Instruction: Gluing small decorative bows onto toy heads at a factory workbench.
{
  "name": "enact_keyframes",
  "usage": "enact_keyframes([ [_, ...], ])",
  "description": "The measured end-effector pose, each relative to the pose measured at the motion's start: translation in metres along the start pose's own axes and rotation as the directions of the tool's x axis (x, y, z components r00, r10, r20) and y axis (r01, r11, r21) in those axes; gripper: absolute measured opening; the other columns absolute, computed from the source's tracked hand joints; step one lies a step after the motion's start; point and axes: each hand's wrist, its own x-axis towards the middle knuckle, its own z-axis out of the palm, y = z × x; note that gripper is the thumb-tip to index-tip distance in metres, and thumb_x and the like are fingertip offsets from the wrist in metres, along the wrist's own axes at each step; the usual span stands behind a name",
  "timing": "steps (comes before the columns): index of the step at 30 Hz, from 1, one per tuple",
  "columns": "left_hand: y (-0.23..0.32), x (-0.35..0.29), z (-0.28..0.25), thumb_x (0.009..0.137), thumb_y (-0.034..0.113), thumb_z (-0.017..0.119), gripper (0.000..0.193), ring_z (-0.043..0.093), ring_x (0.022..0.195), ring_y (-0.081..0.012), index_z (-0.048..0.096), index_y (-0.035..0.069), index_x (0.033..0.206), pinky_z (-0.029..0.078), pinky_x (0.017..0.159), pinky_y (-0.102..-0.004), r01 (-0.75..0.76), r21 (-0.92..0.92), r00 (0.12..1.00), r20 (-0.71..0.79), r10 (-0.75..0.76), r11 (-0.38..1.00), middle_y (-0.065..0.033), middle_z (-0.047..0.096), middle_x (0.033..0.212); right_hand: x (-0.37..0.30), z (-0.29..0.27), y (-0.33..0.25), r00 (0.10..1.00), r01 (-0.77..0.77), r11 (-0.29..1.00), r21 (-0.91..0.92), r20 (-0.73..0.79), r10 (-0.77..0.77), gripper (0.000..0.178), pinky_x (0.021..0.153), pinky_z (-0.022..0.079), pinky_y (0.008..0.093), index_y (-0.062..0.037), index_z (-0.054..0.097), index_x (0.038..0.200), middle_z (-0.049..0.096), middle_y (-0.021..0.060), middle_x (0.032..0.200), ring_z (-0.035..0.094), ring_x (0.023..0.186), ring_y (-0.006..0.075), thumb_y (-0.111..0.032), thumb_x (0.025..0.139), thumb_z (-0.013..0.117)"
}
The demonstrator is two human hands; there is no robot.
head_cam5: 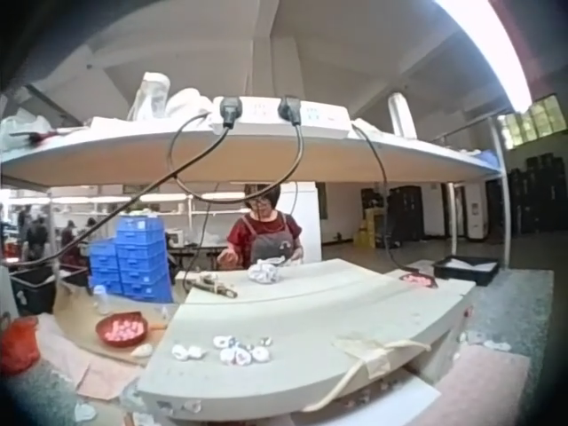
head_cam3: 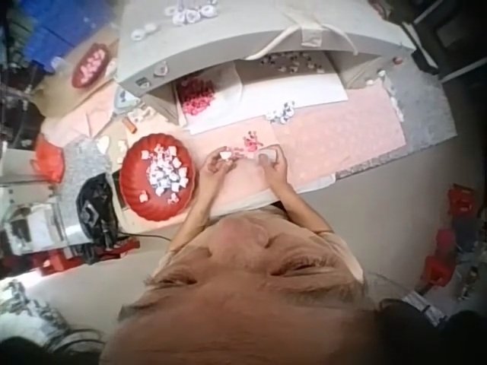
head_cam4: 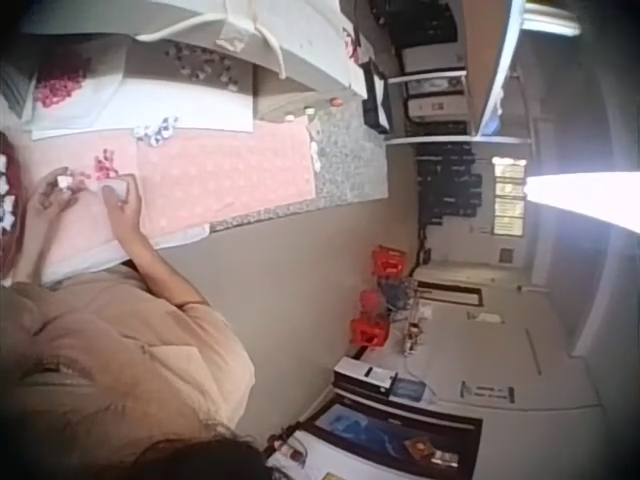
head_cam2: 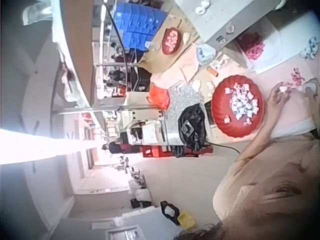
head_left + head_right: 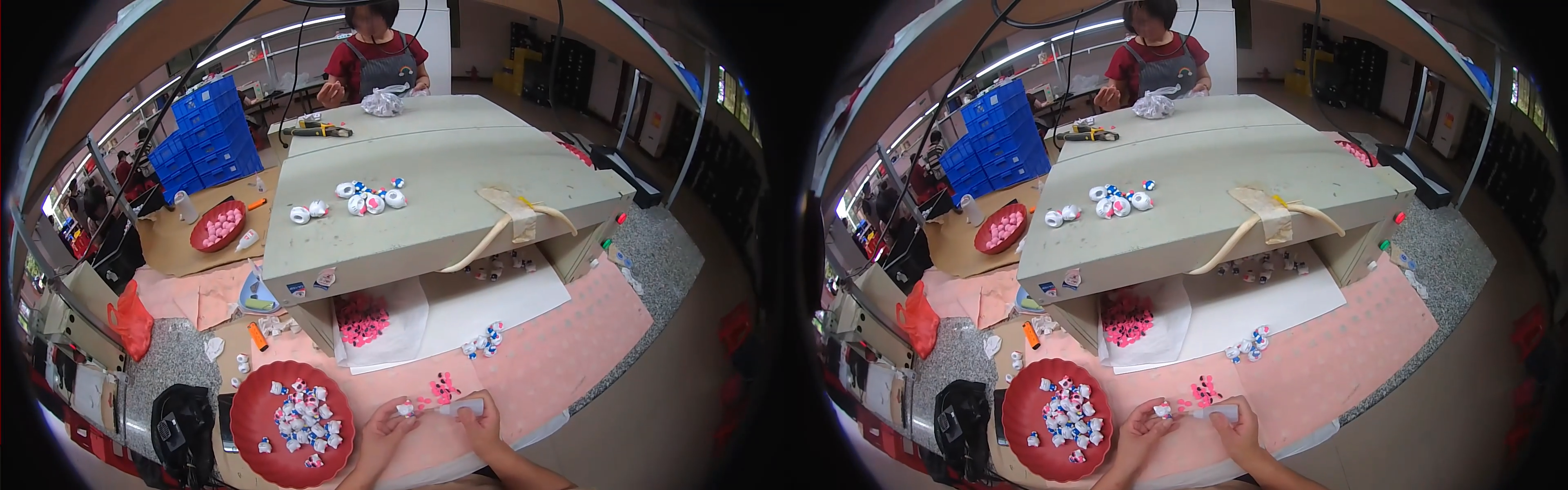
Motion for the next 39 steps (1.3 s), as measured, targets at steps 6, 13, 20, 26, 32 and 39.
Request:
enact_keyframes([
  [6, 0.017, -0.008, 0.014, 0.090, -0.005, 0.055, 0.044, 0.061, 0.108, -0.0227, 0.042, -0.003, 0.132, 0.052, 0.092, -0.0329, 0.052, 0.037, 0.998, -0.021, -0.052, 0.998, -0.0143, 0.057, 0.119, -0.001, 0.000, -0.002, 0.999, -0.051, 0.998, 0.026, -0.002, 0.051, 0.019, 0.069, 0.045, 0.0242, -0.0020, 0.053, 0.096, 0.060, 0.0045, 0.086, 0.054, 0.077, 0.0088, -0.013, 0.087, 0.066],
  [13, 0.024, -0.008, 0.018, 0.091, -0.004, 0.055, 0.043, 0.060, 0.109, -0.0233, 0.042, -0.002, 0.132, 0.051, 0.091, -0.0327, 0.057, 0.130, 0.998, -0.042, -0.052, 0.990, -0.0146, 0.057, 0.121, 0.000, 0.000, 0.001, 0.997, -0.069, 0.997, 0.038, -0.020, 0.069, 0.020, 0.071, 0.045, 0.0245, -0.0017, 0.052, 0.097, 0.060, 0.0051, 0.087, 0.054, 0.078, 0.0089, -0.015, 0.088, 0.065],
  [20, 0.019, -0.007, 0.015, 0.091, -0.004, 0.054, 0.044, 0.059, 0.110, -0.0233, 0.041, -0.002, 0.133, 0.051, 0.091, -0.0334, 0.052, 0.074, 0.998, -0.045, -0.049, 0.996, -0.0141, 0.056, 0.122, 0.001, 0.001, -0.002, 0.998, -0.064, 0.995, 0.071, -0.003, 0.064, 0.020, 0.071, 0.046, 0.0245, -0.0014, 0.052, 0.097, 0.060, 0.0046, 0.087, 0.054, 0.079, 0.0084, -0.013, 0.088, 0.065],
  [26, 0.018, -0.007, 0.015, 0.091, -0.004, 0.054, 0.045, 0.059, 0.109, -0.0233, 0.040, -0.001, 0.134, 0.051, 0.092, -0.0340, 0.042, 0.114, 0.998, -0.043, -0.038, 0.993, -0.0133, 0.056, 0.121, -0.001, -0.001, 0.000, 0.997, -0.075, 0.992, 0.097, -0.008, 0.076, 0.021, 0.071, 0.047, 0.0251, -0.0013, 0.053, 0.098, 0.061, 0.0044, 0.088, 0.055, 0.079, 0.0084, -0.014, 0.088, 0.066],
  [32, 0.019, -0.008, 0.017, 0.091, -0.003, 0.055, 0.045, 0.060, 0.108, -0.0227, 0.041, -0.001, 0.134, 0.052, 0.091, -0.0338, 0.039, 0.104, 0.999, -0.041, -0.035, 0.994, -0.0135, 0.057, 0.120, -0.001, 0.001, -0.004, 0.993, -0.100, 0.989, 0.107, -0.047, 0.106, 0.014, 0.064, 0.049, 0.0247, -0.0020, 0.047, 0.098, 0.058, 0.0065, 0.088, 0.057, 0.072, 0.0098, -0.006, 0.089, 0.057],
  [39, 0.025, -0.018, 0.027, 0.090, -0.001, 0.059, 0.044, 0.061, 0.106, -0.0235, 0.044, -0.002, 0.131, 0.052, 0.089, -0.0332, 0.046, 0.055, 0.996, -0.078, -0.041, 0.997, -0.0146, 0.058, 0.118, -0.010, -0.003, -0.009, 0.998, -0.066, 0.992, 0.103, -0.003, 0.067, 0.021, 0.072, 0.048, 0.0256, -0.0016, 0.053, 0.098, 0.063, 0.0055, 0.089, 0.057, 0.080, 0.0091, -0.012, 0.086, 0.067],
])
